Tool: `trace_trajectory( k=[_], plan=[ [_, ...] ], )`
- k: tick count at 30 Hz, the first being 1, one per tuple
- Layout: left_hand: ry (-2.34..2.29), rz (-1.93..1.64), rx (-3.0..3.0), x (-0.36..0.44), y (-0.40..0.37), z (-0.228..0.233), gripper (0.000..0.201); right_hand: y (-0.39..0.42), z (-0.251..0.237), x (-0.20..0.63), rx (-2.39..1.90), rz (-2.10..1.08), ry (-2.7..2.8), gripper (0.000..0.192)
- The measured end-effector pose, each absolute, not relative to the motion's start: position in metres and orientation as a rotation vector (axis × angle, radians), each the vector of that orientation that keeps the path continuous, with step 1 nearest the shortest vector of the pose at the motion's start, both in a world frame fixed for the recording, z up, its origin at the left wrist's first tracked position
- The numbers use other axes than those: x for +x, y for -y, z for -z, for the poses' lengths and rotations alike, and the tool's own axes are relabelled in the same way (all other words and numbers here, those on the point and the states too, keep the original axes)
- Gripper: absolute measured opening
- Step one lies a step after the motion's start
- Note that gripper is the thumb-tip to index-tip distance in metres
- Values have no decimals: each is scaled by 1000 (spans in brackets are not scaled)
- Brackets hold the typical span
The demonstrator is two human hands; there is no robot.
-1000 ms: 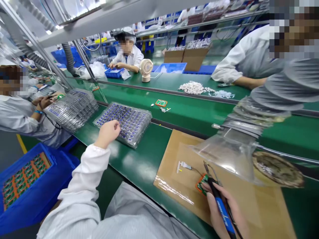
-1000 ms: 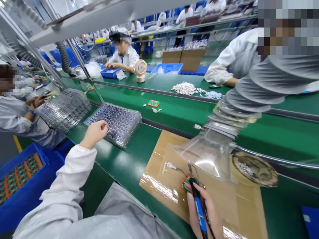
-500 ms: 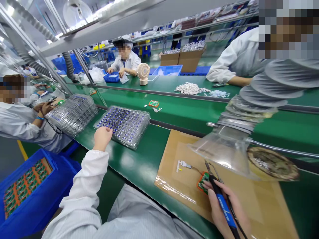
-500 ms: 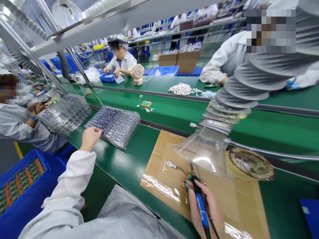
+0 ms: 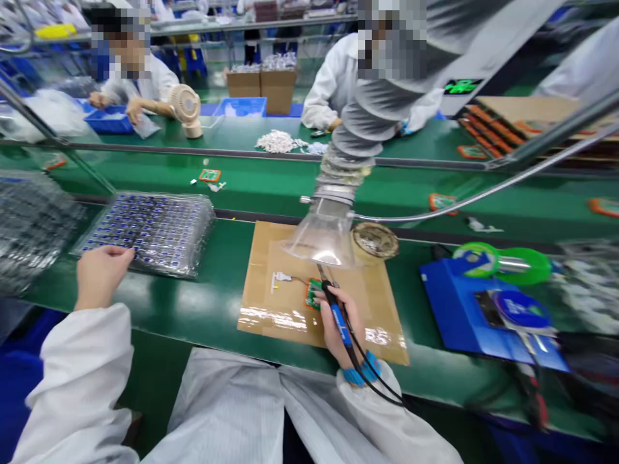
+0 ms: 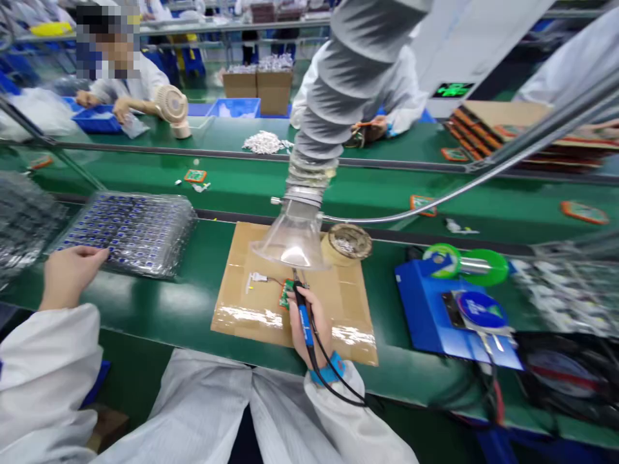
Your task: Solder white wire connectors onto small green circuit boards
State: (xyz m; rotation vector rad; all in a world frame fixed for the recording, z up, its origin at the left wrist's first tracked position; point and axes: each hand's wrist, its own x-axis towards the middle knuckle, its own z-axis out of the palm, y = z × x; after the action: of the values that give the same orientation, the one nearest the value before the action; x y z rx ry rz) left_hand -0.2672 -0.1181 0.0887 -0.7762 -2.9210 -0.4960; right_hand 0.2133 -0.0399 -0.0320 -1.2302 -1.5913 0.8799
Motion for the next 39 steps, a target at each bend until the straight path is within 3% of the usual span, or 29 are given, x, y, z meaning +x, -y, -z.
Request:
trace_trajectory(
  k=[3,6,9,12,16,22,39],
  plan=[
    [2635,680,-866,-247,119,-93,13,39,31,215,-1217,-897,1604,36],
    [2220,1126,-1137,-200,117,-93,6,36,31,215,-1243,-895,1625,37],
    [2243,1575,-1610,-133,101,-79,3,31,29,213,-1251,-836,1778,38],
    [2445,1398,-2429,-65,71,-54,10,28,25,213,-1182,-775,1965,38],
    [2214,1226,-3106,-6,30,-25,11,27,22,213,-1096,-863,1952,40],
    [2620,1556,-3007,15,10,-12,16,28,22,211,-1104,-1009,1491,37],
    [2604,1727,-2993,16,16,-12,23,28,18,192,-1032,-1106,1222,26]
  ],
)
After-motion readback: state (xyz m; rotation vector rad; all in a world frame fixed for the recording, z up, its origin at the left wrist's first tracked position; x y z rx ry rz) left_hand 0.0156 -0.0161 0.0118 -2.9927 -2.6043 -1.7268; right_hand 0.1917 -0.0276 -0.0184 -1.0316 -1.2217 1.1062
